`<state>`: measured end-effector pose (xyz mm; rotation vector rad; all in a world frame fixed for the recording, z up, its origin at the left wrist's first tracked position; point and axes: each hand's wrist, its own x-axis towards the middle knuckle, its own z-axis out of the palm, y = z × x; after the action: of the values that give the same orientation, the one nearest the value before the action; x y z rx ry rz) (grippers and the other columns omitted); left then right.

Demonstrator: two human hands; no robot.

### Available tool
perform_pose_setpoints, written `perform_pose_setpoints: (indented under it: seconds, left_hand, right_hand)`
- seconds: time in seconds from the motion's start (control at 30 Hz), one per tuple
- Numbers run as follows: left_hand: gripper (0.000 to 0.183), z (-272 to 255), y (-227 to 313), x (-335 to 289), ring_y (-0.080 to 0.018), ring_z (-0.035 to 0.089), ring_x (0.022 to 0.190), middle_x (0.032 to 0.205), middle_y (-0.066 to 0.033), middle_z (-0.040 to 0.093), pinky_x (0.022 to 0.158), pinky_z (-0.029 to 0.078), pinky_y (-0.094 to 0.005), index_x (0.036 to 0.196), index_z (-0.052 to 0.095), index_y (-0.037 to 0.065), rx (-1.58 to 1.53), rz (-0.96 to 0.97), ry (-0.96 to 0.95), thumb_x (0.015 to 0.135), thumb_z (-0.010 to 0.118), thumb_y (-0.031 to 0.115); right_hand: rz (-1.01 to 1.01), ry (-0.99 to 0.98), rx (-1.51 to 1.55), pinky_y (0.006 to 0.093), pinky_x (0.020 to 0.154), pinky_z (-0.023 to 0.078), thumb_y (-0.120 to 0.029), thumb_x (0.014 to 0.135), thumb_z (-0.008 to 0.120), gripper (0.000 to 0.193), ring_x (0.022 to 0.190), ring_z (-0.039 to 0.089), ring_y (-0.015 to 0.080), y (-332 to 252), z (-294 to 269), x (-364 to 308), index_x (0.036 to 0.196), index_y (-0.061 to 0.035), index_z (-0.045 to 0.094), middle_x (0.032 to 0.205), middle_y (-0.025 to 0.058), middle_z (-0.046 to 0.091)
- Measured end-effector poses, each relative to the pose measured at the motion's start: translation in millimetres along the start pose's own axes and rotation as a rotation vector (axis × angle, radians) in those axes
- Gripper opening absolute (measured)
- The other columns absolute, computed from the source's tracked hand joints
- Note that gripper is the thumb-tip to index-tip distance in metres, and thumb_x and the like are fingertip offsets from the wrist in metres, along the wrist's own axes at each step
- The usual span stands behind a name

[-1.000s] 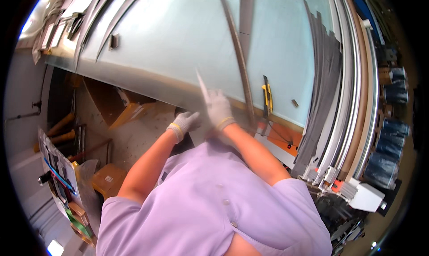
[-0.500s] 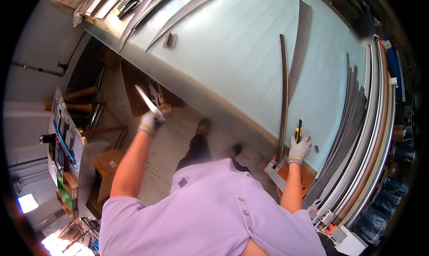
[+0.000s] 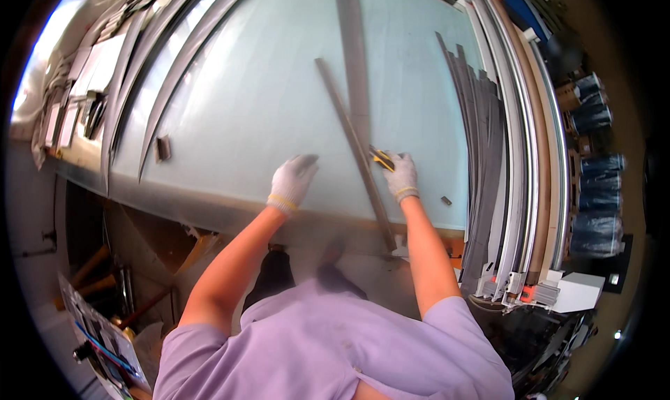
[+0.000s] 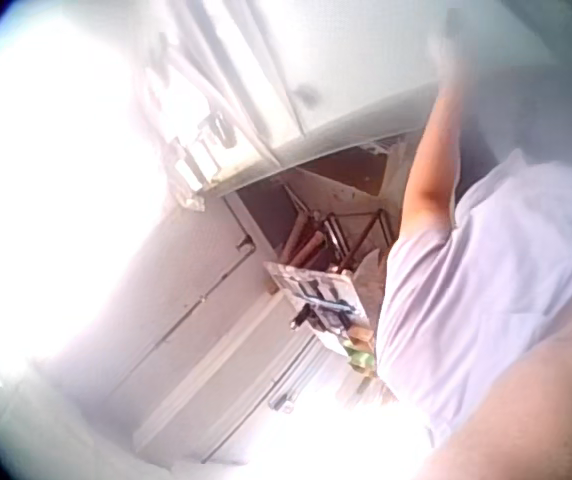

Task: The person picks up a strip of material from a stack, places it on a work table, and uses a utility knife and a metal ruler to cut the material into sections. The person repeats this process for another strip, placing the cut pieces aside.

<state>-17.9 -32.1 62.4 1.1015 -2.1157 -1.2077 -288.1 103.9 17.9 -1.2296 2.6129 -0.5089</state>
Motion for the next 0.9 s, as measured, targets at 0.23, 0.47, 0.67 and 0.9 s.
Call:
perform_pose_setpoints:
  seconds: [0.23,0.47,0.67,0.9]
  left_hand:
    - [0.056,49.6,1.7,113.9,-0.0340,0.030,0.145,0.153,-0.0046,0.040,0.114,0.033,-0.0509,0.142,0.048,0.015,0.817,0.500,-0.386,0.092,0.064,0.035]
    - [0.050,42.1,-18.1,111.2,-0.0327,0.043,0.135,0.136,-0.0107,0.053,0.107,0.039,-0.0491,0.126,0.059,0.010,0.759,0.383,-0.275,0.086,0.070,0.037]
    - [0.037,41.9,-28.0,89.4,-0.0379,0.047,0.129,0.128,-0.0125,0.056,0.098,0.044,-0.0519,0.100,0.065,0.009,0.643,0.420,-0.123,0.076,0.077,0.034]
    - [0.049,31.1,-34.0,48.7,-0.0391,0.046,0.128,0.128,-0.0129,0.056,0.099,0.043,-0.0525,0.109,0.064,0.011,0.682,0.351,-0.114,0.069,0.083,0.034]
  right_hand:
    - [-0.047,-0.056,0.064,0.0434,0.096,0.049,-0.015,0.075,0.073,0.049,0.107,0.057,0.0359,-2.4,5.2,27.0,0.123,-0.0167,0.067,0.113,0.0164,0.058]
    - [-0.032,-0.026,0.025,0.0444,0.098,0.048,-0.012,0.076,0.072,0.050,0.109,0.054,0.0362,-9.8,3.7,25.4,0.125,-0.0159,0.065,0.113,0.0150,0.057]
    - [-0.025,-0.014,0.021,0.0444,0.097,0.048,-0.011,0.078,0.071,0.048,0.108,0.054,0.0363,-23.4,3.7,29.1,0.125,-0.0138,0.065,0.114,0.0149,0.057]
    - [0.016,0.023,-0.003,0.0451,0.096,0.049,-0.012,0.078,0.072,0.049,0.109,0.054,0.0378,-25.3,9.8,22.3,0.127,-0.0112,0.062,0.115,0.0174,0.057]
